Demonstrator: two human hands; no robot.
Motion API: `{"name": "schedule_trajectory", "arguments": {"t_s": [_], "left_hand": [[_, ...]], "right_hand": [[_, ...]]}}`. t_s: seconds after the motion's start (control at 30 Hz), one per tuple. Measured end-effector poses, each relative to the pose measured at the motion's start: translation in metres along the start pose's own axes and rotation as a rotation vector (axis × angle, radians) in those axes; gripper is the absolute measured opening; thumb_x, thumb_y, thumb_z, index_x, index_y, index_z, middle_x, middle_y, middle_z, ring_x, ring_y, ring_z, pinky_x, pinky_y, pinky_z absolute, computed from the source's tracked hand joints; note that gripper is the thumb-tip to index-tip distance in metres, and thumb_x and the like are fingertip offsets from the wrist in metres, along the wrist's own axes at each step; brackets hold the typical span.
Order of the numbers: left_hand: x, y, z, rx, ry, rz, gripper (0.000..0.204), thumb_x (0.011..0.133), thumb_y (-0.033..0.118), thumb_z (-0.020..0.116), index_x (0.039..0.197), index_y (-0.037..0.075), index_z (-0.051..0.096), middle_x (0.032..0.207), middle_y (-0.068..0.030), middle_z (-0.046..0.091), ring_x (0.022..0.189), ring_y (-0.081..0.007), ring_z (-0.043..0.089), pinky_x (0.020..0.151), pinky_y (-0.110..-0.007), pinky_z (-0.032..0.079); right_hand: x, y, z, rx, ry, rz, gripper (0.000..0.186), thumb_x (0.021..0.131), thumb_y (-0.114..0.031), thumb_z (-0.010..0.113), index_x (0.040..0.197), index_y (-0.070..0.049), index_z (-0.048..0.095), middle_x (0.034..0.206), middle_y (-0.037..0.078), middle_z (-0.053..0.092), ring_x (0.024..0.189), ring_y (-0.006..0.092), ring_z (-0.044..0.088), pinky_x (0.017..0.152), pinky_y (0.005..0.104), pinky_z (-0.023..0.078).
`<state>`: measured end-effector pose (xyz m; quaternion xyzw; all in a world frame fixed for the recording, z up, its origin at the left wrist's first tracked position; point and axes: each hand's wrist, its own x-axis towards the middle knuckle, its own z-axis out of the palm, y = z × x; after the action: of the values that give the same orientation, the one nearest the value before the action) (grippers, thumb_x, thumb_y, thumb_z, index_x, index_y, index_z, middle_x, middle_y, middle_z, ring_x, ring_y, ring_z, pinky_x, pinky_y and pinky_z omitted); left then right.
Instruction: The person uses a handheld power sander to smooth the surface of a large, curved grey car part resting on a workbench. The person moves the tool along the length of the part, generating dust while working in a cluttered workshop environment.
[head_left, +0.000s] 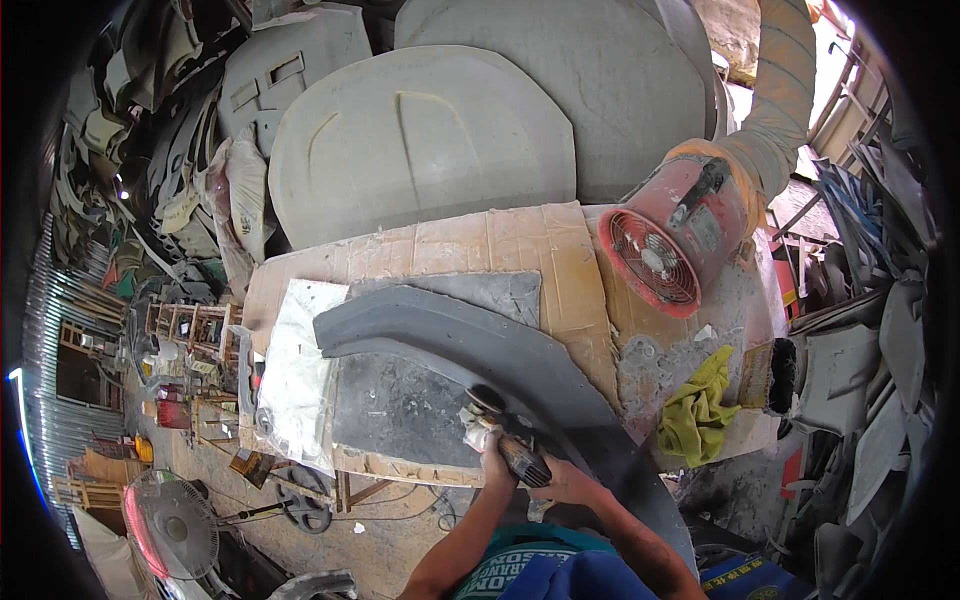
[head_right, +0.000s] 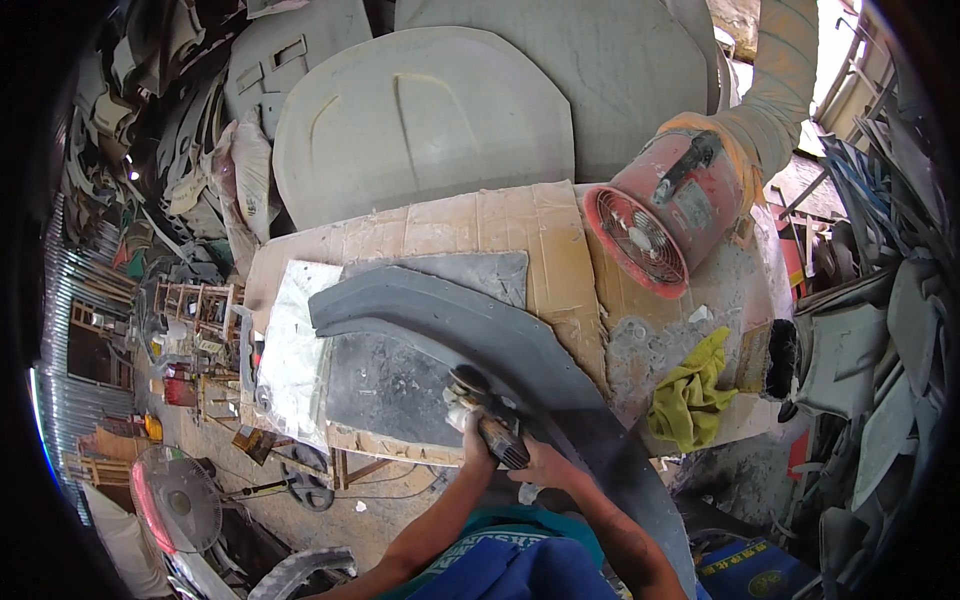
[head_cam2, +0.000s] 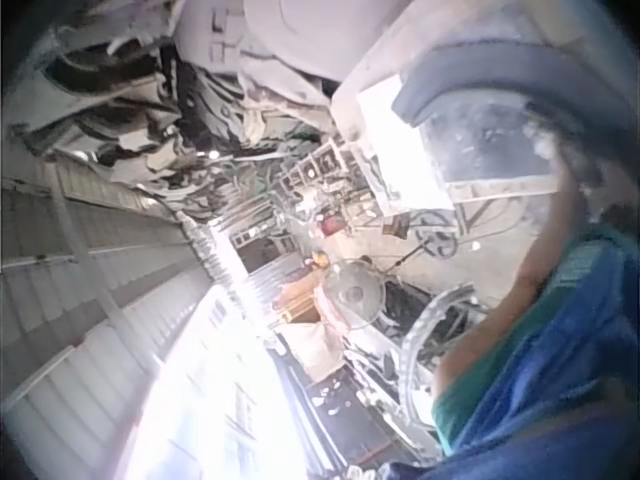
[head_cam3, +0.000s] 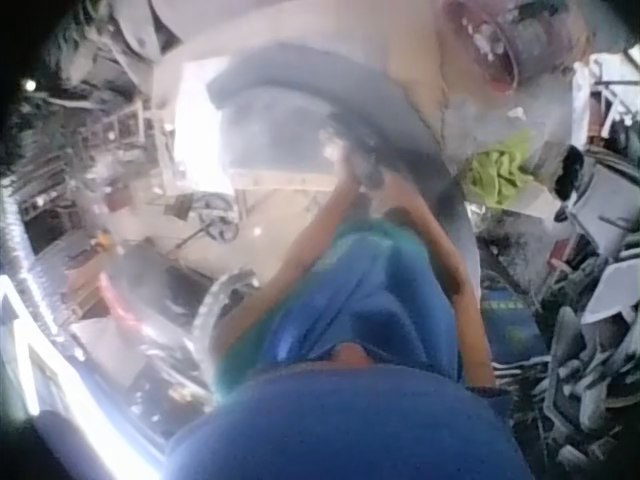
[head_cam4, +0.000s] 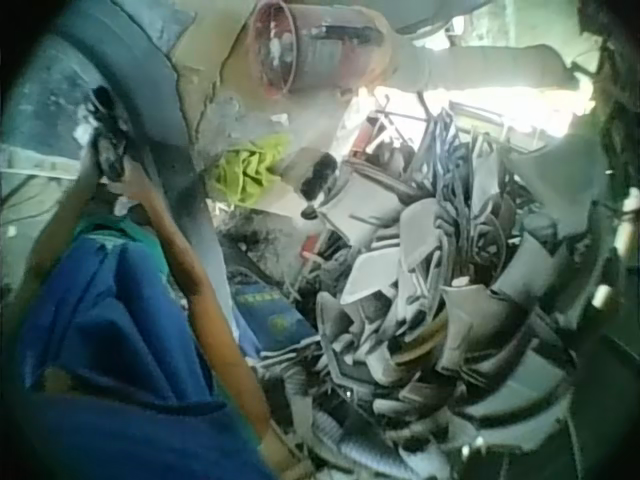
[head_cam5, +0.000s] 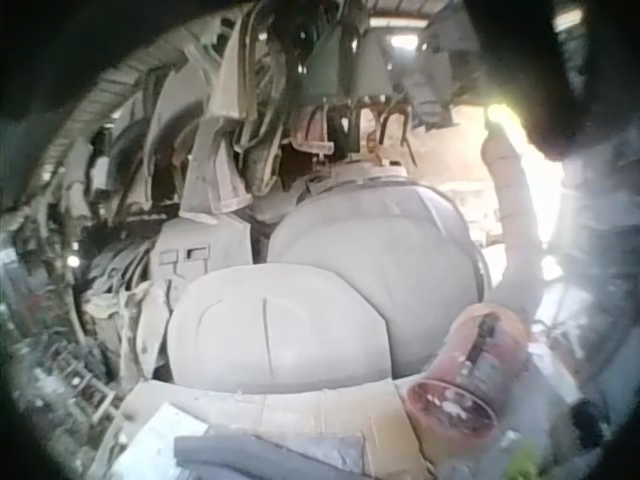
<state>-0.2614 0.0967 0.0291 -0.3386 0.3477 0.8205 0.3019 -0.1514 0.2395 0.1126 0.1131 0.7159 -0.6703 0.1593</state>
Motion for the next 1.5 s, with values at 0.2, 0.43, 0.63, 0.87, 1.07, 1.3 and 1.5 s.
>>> {"name": "schedule_trajectory", "arguments": {"t_s": [0.2,0.43,0.63,0.87,1.07,1.3,1.5], "left_hand": [[-0.034,-0.015,0.002,0.154,0.037,-0.093,0.028,0.094,0.03,0.062,0.11,0.008,0.054,0.084,-0.0132,0.064,0.076,-0.028,0.067,0.073,-0.043,0.058],[-0.067,-0.025,-0.006,0.241,0.052,-0.199,0.029,0.094,0.028,0.063,0.11,0.008,0.051,0.08,-0.0145,0.063,0.069,-0.0291,0.067,0.064,-0.045,0.059],[-0.045,-0.01,-0.011,0.265,0.042,-0.134,0.03,0.093,0.03,0.065,0.109,0.007,0.054,0.082,-0.015,0.064,0.071,-0.0287,0.068,0.065,-0.042,0.059],[-0.023,0.027,0.012,0.154,0.031,0.045,0.029,0.093,0.026,0.067,0.108,0.004,0.058,0.085,-0.0115,0.065,0.071,-0.026,0.068,0.064,-0.04,0.059],[-0.04,0.029,-0.005,0.113,0.019,0.128,0.028,0.094,0.028,0.065,0.107,0.003,0.059,0.085,-0.0113,0.065,0.071,-0.0243,0.066,0.066,-0.038,0.058],[-0.102,0.046,-0.048,0.087,0.102,0.229,0.026,0.096,0.029,0.064,0.105,0.005,0.06,0.084,-0.0105,0.066,0.074,-0.0243,0.067,0.071,-0.039,0.058],[-0.108,0.053,-0.079,-0.041,0.079,0.236,0.025,0.096,0.025,0.064,0.103,0.001,0.061,0.088,-0.0122,0.068,0.075,-0.027,0.068,0.071,-0.041,0.059]], "right_hand": [[-0.033,0.023,0.011,0.081,-0.026,0.223,0.086,0.076,-0.034,0.085,0.138,0.009,0.043,0.109,0.023,0.067,0.094,0.0258,0.069,0.081,0.0369,0.054],[-0.073,0.016,0.04,-0.011,0.107,0.256,0.085,0.076,-0.039,0.082,0.137,0.007,0.044,0.11,0.024,0.067,0.1,0.0278,0.068,0.088,0.0378,0.052],[-0.048,0.017,0.044,-0.048,0.099,0.25,0.08,0.076,-0.035,0.082,0.135,0.006,0.046,0.11,0.023,0.068,0.1,0.0289,0.068,0.087,0.038,0.052],[0.007,0.008,0.028,-0.107,0.048,0.07,0.068,0.078,-0.031,0.082,0.126,0.005,0.051,0.106,0.024,0.067,0.096,0.0307,0.067,0.085,0.0401,0.051],[0.002,0.031,0.047,-0.188,-0.004,-0.052,0.075,0.079,-0.026,0.084,0.137,0.004,0.046,0.117,0.02,0.062,0.101,0.0248,0.063,0.086,0.038,0.052],[-0.019,-0.005,0.082,-0.067,-0.144,-0.082,0.085,0.075,-0.028,0.083,0.141,0.005,0.042,0.123,0.026,0.061,0.109,0.0386,0.063,0.095,0.0433,0.049],[-0.01,-0.001,0.096,-0.238,-0.212,-0.191,0.089,0.079,-0.024,0.081,0.151,0.003,0.034,0.13,0.028,0.057,0.103,0.0317,0.069,0.085,0.0385,0.055]]}}
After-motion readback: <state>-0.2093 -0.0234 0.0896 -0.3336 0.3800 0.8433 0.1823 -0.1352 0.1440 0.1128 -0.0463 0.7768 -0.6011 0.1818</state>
